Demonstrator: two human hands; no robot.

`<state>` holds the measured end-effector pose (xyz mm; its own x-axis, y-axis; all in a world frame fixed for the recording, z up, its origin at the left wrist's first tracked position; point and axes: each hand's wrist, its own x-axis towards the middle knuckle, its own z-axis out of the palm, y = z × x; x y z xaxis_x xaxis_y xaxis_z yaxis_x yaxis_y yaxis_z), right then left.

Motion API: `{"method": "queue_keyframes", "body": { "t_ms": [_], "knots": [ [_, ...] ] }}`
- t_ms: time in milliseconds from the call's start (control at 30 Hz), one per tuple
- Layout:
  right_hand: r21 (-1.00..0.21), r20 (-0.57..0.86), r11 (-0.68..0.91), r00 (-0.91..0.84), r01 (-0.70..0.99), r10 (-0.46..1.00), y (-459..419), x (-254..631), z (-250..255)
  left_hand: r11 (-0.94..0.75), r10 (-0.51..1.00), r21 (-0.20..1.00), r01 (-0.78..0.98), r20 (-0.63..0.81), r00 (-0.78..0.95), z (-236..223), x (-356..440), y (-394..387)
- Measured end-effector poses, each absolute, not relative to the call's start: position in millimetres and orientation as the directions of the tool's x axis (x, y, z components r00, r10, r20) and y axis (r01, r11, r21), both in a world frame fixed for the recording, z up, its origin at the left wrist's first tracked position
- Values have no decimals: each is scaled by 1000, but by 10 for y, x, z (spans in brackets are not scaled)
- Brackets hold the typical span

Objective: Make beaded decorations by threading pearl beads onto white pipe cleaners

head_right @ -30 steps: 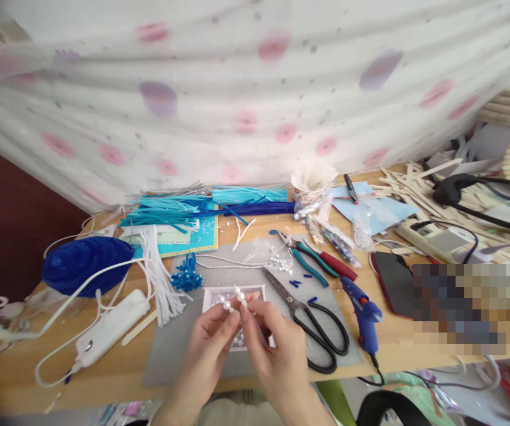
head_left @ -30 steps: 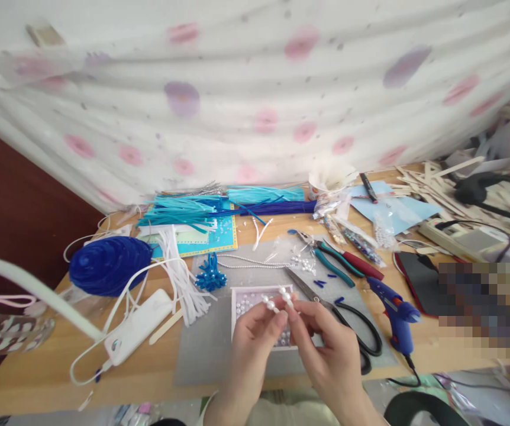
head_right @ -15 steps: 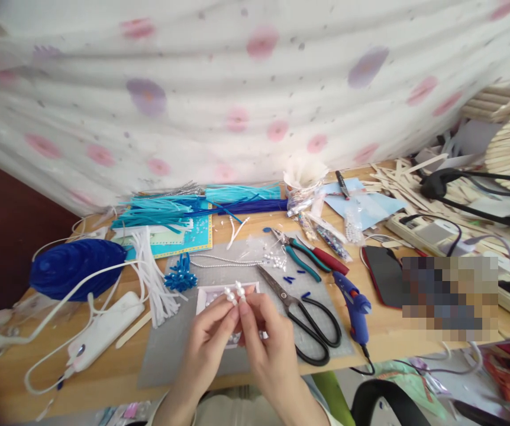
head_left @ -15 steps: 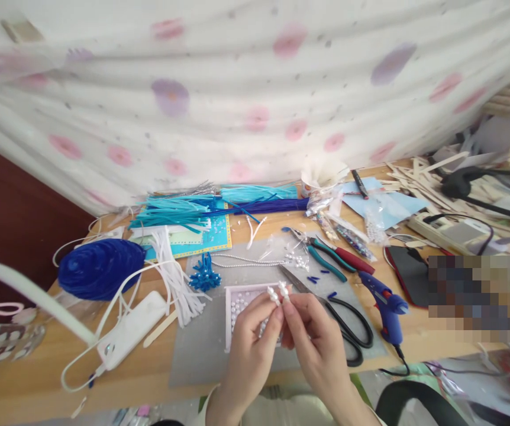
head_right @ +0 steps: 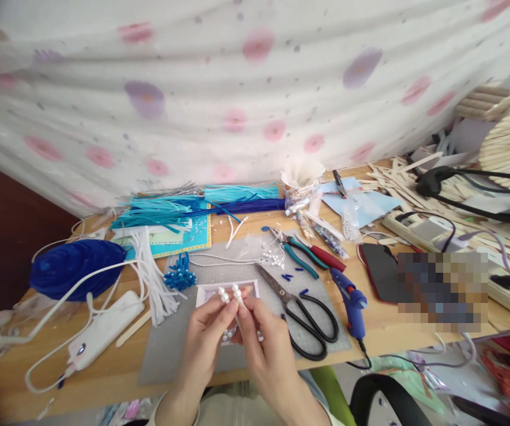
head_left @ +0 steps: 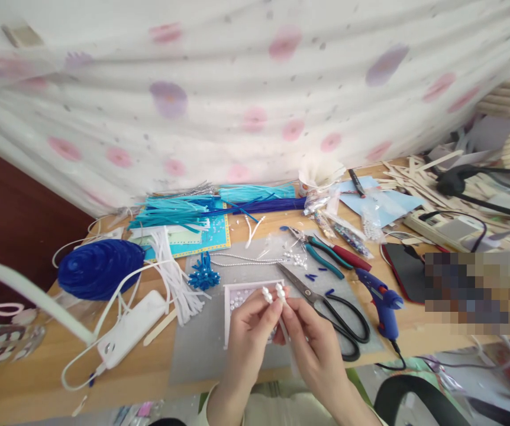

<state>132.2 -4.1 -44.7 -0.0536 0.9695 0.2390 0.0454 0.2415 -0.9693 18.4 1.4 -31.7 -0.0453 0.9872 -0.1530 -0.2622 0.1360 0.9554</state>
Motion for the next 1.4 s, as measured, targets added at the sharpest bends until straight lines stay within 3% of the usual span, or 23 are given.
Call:
{"method": "queue_keyframes", "body": {
  "t_ms": [200, 400, 633, 867, 1067, 1200, 1400],
  "knots": [
    [-935, 280, 292, -86, 203, 956, -57, 1363, -356, 159, 987, 970, -185, -160, 9, -229, 132, -6],
    [-952, 217, 237, -121, 195, 969, -75, 1379, -368, 134, 990, 981, -138, -128, 51, -281, 66, -17],
    [-989, 102, 117, -162, 85, 982, -86, 1354, -400, 293, 951, 831, -473, -305, 54, -362, 142, 17],
    [-991, -99, -66, -297, 120, 950, -222, 1412, -502, 241, 921, 789, -565, -370, -124, -331, 93, 94],
    [-947, -258, -310, -382, -82, 888, -252, 1434, -583, 165, 917, 792, -588, -343, -205, -354, 41, 117],
    [-888, -336, -435, -435, -148, 835, -224, 1451, -624, 129, 906, 858, -498, -306, -291, -428, 5, 121],
    [-912, -380, -408, -311, -29, 871, -187, 1487, -657, 120, 899, 895, -430, -282, -335, -523, -37, 117]
  ]
}}
